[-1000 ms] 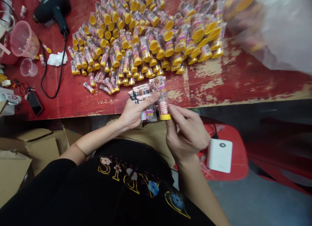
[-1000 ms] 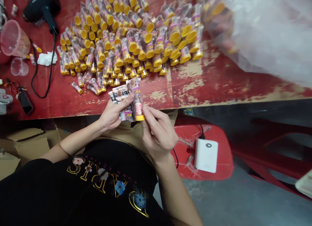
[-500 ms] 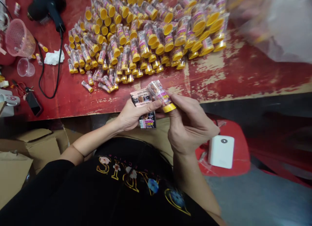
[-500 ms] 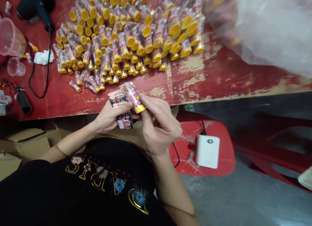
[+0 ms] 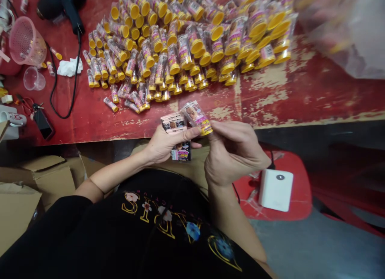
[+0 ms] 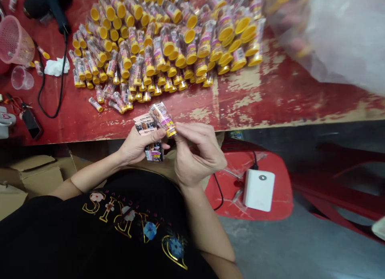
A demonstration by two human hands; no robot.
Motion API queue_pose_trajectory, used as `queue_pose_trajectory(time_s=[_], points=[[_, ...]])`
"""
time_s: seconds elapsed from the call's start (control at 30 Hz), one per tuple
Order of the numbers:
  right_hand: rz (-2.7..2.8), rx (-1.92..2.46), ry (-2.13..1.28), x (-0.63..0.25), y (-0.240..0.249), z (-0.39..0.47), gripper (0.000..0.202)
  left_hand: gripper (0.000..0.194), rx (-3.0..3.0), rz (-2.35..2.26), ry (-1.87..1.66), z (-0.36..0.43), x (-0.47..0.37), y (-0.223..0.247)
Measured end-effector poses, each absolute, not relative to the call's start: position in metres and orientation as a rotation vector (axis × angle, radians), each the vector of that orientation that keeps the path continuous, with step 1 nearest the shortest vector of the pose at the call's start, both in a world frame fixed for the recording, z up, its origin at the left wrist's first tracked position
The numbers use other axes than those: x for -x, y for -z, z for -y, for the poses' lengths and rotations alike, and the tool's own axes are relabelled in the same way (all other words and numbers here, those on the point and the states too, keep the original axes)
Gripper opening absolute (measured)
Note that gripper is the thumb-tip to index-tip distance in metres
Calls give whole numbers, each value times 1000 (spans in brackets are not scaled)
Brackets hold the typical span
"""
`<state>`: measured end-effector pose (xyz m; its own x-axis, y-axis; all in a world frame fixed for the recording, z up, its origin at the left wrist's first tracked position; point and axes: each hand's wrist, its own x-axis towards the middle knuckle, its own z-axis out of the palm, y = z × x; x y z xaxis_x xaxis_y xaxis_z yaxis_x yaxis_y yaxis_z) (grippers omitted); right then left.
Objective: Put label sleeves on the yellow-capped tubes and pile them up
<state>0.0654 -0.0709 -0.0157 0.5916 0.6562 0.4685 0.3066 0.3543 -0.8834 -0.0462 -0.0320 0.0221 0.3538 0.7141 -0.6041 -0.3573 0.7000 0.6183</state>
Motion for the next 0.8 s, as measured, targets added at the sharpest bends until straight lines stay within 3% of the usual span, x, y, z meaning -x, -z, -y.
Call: queue_pose_trajectory(time_s=[0.17, 0.37, 0.57, 0.8], points=[[996, 1416, -289, -61, 16, 72, 2, 46, -416, -980, -741, 35, 47, -17], [1214, 1358, -380, -69, 30, 76, 32, 41, -475, -1225, -874, 13, 106, -4], [1292, 1410, -285, -105, 58, 78, 32, 22, -826, -1818, -991, -56, 236, -4], [1230, 1602, 42, -223, 52, 31, 32, 17, -906, -1836, -735, -96, 246, -30]])
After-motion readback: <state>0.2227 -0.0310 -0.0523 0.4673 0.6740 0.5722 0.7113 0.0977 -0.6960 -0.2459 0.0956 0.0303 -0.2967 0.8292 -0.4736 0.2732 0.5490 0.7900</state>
